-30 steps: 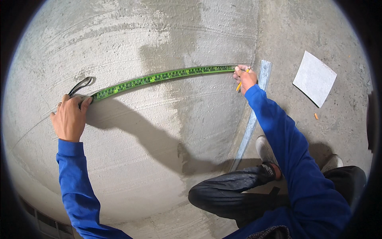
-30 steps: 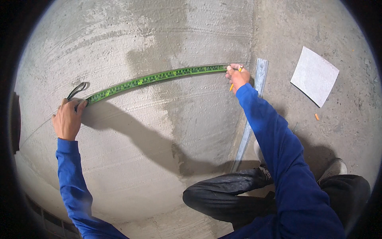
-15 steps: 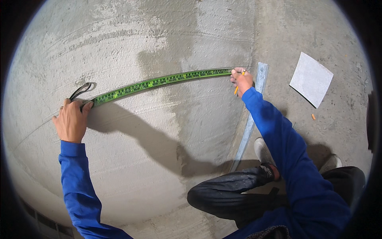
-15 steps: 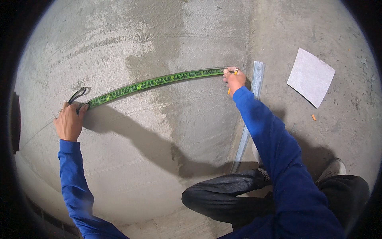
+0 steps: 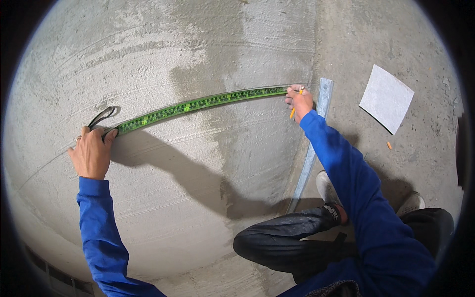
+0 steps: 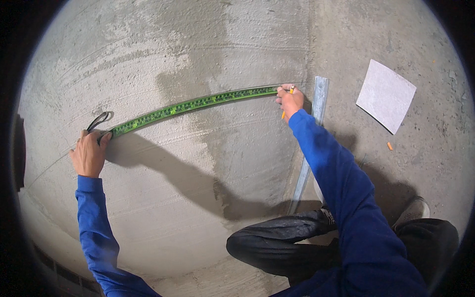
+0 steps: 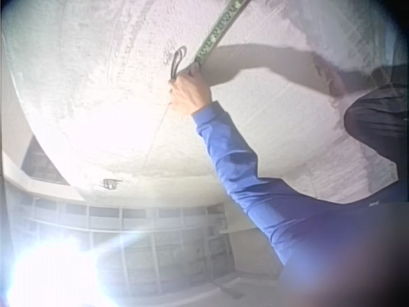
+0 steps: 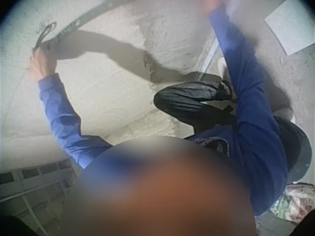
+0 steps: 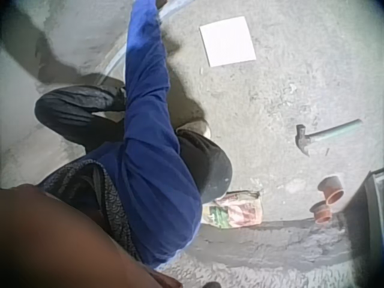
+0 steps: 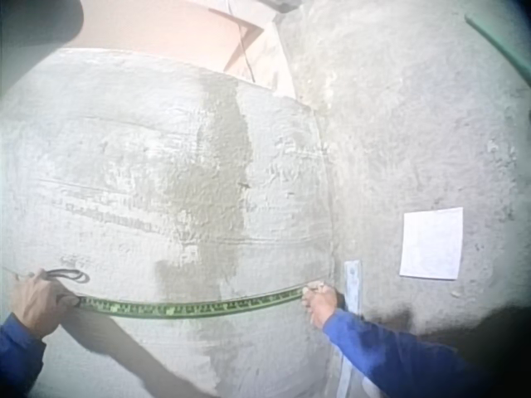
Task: The person kneels on the floor and uses a tape measure and pencil to mark horizontal lines on a concrete wall. They repeatedly measure and mark multiple points along the wall, then position a metal straight edge against the wall to align with the marks.
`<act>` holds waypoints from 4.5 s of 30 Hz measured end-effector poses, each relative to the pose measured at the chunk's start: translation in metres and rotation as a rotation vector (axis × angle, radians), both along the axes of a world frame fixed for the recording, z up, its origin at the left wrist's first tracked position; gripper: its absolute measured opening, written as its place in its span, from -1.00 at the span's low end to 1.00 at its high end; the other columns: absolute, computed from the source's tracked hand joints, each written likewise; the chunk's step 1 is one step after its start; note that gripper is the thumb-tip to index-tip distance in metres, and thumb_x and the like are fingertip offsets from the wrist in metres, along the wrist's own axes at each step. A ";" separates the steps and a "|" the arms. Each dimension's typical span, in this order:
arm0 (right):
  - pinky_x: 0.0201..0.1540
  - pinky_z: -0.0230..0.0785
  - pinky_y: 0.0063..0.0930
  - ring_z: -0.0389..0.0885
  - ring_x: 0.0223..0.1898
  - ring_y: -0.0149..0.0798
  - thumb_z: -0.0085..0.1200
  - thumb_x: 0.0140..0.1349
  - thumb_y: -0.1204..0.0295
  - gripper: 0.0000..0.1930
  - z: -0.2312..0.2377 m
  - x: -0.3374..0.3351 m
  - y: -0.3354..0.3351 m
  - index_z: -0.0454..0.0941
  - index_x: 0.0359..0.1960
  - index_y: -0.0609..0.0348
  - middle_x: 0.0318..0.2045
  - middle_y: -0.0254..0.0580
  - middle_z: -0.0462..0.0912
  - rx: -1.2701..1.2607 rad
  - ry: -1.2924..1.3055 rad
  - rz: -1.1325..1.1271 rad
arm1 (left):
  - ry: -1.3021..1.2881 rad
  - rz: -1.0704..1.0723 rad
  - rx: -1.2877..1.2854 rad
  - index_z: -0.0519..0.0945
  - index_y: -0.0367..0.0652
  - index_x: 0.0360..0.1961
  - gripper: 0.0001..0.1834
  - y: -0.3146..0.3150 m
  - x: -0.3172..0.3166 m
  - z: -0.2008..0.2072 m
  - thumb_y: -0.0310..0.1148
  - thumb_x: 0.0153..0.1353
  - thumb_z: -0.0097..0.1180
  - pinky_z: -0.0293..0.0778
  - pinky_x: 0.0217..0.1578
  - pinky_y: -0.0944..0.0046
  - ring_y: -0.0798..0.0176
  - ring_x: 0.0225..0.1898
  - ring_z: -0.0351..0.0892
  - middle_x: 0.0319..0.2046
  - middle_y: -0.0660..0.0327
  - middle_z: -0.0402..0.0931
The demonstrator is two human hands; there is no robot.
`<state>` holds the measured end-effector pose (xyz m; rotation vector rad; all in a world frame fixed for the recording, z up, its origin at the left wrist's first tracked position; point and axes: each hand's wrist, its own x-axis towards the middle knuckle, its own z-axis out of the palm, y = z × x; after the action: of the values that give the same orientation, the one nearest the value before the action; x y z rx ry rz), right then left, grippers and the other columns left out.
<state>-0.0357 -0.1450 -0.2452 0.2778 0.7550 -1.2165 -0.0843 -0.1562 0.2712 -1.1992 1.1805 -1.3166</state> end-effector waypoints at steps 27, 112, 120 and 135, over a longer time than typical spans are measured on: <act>-0.45 0.32 -0.46 0.52 -0.50 -0.41 0.15 0.15 0.51 -0.84 0.012 0.004 0.006 0.56 -0.22 0.24 -0.44 -0.26 0.59 0.108 -0.071 -0.146 | -0.023 -0.022 0.027 0.65 -0.06 -0.26 -0.62 -0.004 0.009 0.001 0.04 0.26 0.08 0.34 -0.10 -0.17 0.03 -0.07 0.54 -0.17 0.18 0.49; -0.40 0.41 -0.58 0.53 -0.46 -0.55 0.16 0.21 0.53 -0.86 0.215 0.002 0.000 0.56 -0.20 0.20 -0.45 -0.28 0.63 -0.773 0.355 -0.499 | 0.025 -0.005 -0.036 0.71 -0.05 -0.27 -0.54 -0.004 0.002 -0.007 0.13 0.23 0.08 0.33 -0.08 -0.30 -0.03 -0.20 0.61 -0.27 0.18 0.57; -0.43 0.44 -0.54 0.59 -0.52 -0.48 0.19 0.17 0.51 -0.89 0.217 -0.001 -0.005 0.59 -0.26 0.18 -0.57 -0.29 0.61 -0.746 0.429 -0.491 | -0.005 -0.050 -0.008 0.70 -0.08 -0.33 -0.51 -0.003 0.002 -0.007 0.15 0.22 0.08 0.33 -0.06 -0.32 -0.02 -0.25 0.62 -0.30 0.18 0.56; -0.42 0.48 -0.37 0.65 -0.50 -0.20 0.21 0.11 0.50 -0.85 0.217 -0.003 -0.006 0.58 -0.26 0.14 -0.49 -0.08 0.64 -0.772 0.402 -0.450 | -0.011 -0.034 -0.023 0.69 -0.10 -0.34 -0.48 -0.003 0.002 -0.009 0.18 0.22 0.06 0.30 -0.02 -0.39 -0.03 -0.25 0.63 -0.31 0.17 0.58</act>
<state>-0.0383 -0.1507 -0.0280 -0.4728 0.5155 -1.9283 -0.0824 -0.1590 0.2623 -1.1911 1.1856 -1.3639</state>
